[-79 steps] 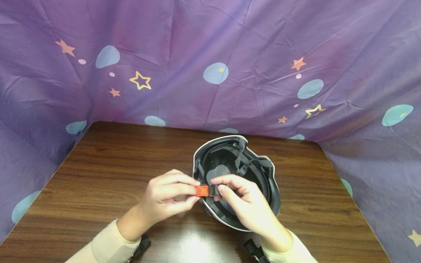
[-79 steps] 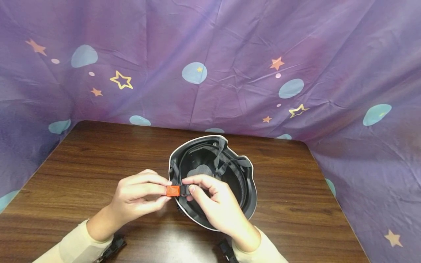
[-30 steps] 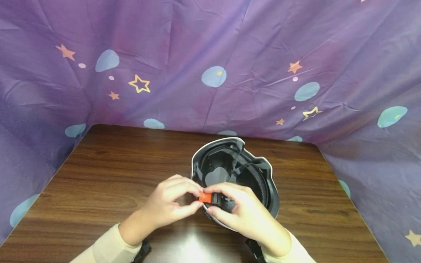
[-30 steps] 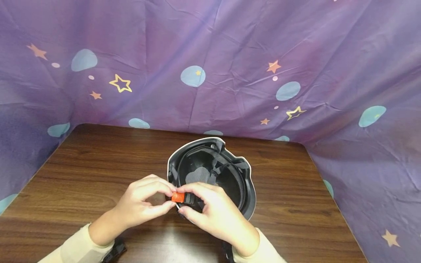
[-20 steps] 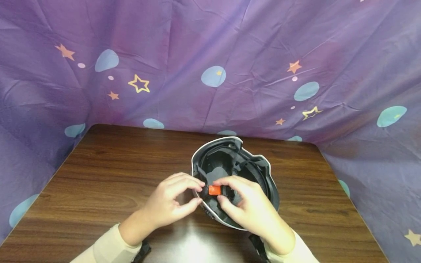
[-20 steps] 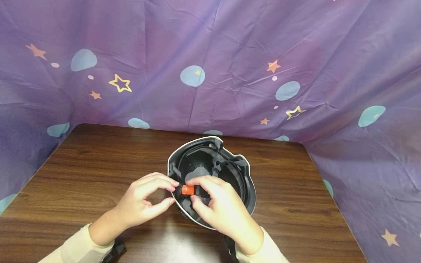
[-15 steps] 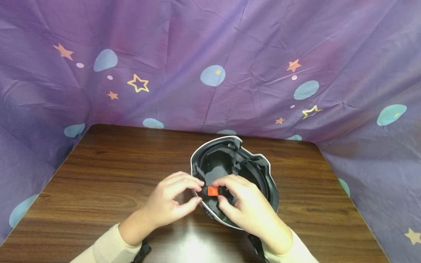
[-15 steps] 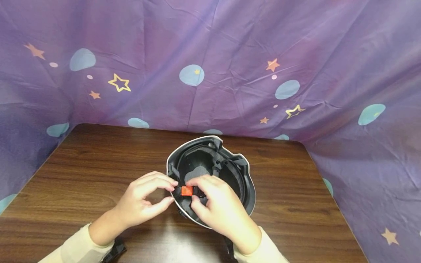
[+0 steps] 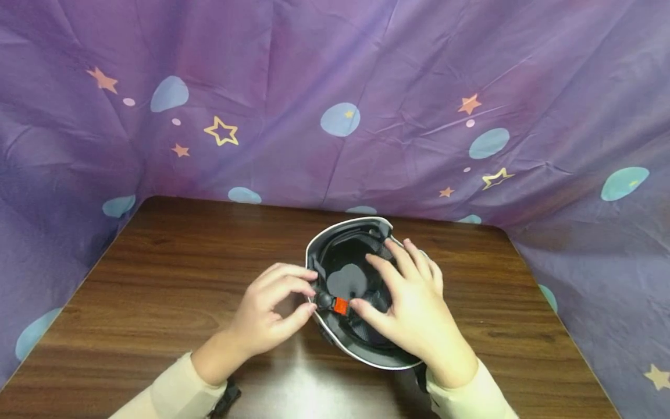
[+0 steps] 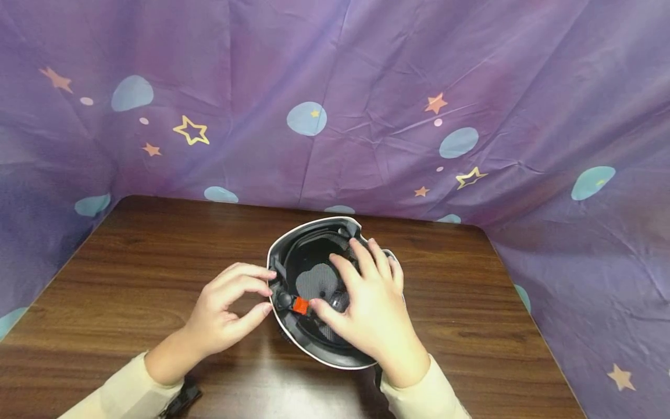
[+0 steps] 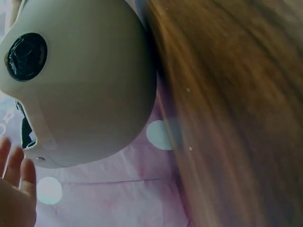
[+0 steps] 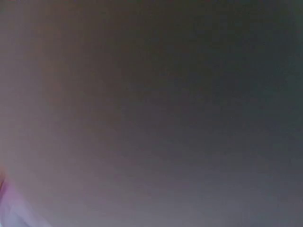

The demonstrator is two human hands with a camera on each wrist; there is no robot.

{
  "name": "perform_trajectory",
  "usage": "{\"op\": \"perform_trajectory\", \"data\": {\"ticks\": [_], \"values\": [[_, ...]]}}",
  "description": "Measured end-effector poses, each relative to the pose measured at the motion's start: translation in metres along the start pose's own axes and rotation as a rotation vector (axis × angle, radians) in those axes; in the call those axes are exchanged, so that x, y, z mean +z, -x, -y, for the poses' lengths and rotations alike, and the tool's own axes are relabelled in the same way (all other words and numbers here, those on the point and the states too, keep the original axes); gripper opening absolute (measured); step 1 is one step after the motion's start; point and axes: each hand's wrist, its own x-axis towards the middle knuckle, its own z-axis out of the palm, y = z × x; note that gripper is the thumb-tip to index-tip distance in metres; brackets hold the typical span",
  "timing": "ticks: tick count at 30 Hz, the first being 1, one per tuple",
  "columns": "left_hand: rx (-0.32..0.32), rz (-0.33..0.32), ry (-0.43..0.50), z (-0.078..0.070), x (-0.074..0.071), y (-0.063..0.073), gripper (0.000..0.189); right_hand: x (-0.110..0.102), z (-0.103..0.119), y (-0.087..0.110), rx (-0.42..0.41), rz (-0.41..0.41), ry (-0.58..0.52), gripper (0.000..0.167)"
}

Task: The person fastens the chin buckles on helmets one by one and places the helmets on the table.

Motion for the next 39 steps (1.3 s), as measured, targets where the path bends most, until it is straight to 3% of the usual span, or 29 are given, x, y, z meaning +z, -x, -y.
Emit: {"op": "perform_trajectory", "data": {"ticks": [3,5,8,14,21,25,29,36,39], "values": [[0.001,-0.056,-0.041,0.002,-0.001,0.000,0.015,0.001,-0.006,-0.001,0.102,0.111,0.014,0.081],[-0.016,-0.057,-0.053,0.002,-0.002,0.001,0.016,0.003,-0.008,0.000,0.149,0.190,0.024,0.083],[-0.098,0.001,-0.053,0.002,-0.003,0.003,0.031,0.003,-0.008,-0.001,0.225,0.248,0.009,0.083],[-0.305,0.124,0.001,0.001,-0.003,0.009,0.061,-0.007,-0.011,-0.002,0.379,0.236,-0.075,0.081],[-0.355,0.124,0.093,0.003,-0.005,0.009,0.066,-0.004,-0.015,-0.001,0.296,0.238,-0.150,0.082],[-0.386,0.129,0.072,0.003,-0.006,0.009,0.073,0.004,-0.013,-0.001,0.262,0.242,-0.191,0.078],[-0.419,0.139,0.020,0.004,-0.007,0.011,0.076,0.009,-0.012,-0.001,0.290,0.286,-0.235,0.077],[-0.427,0.139,0.058,0.007,-0.007,0.015,0.060,0.016,-0.014,-0.005,0.318,0.369,-0.364,0.071],[-0.469,0.155,0.059,0.007,-0.007,0.014,0.061,0.016,-0.012,-0.007,0.352,0.421,-0.427,0.069]]}}
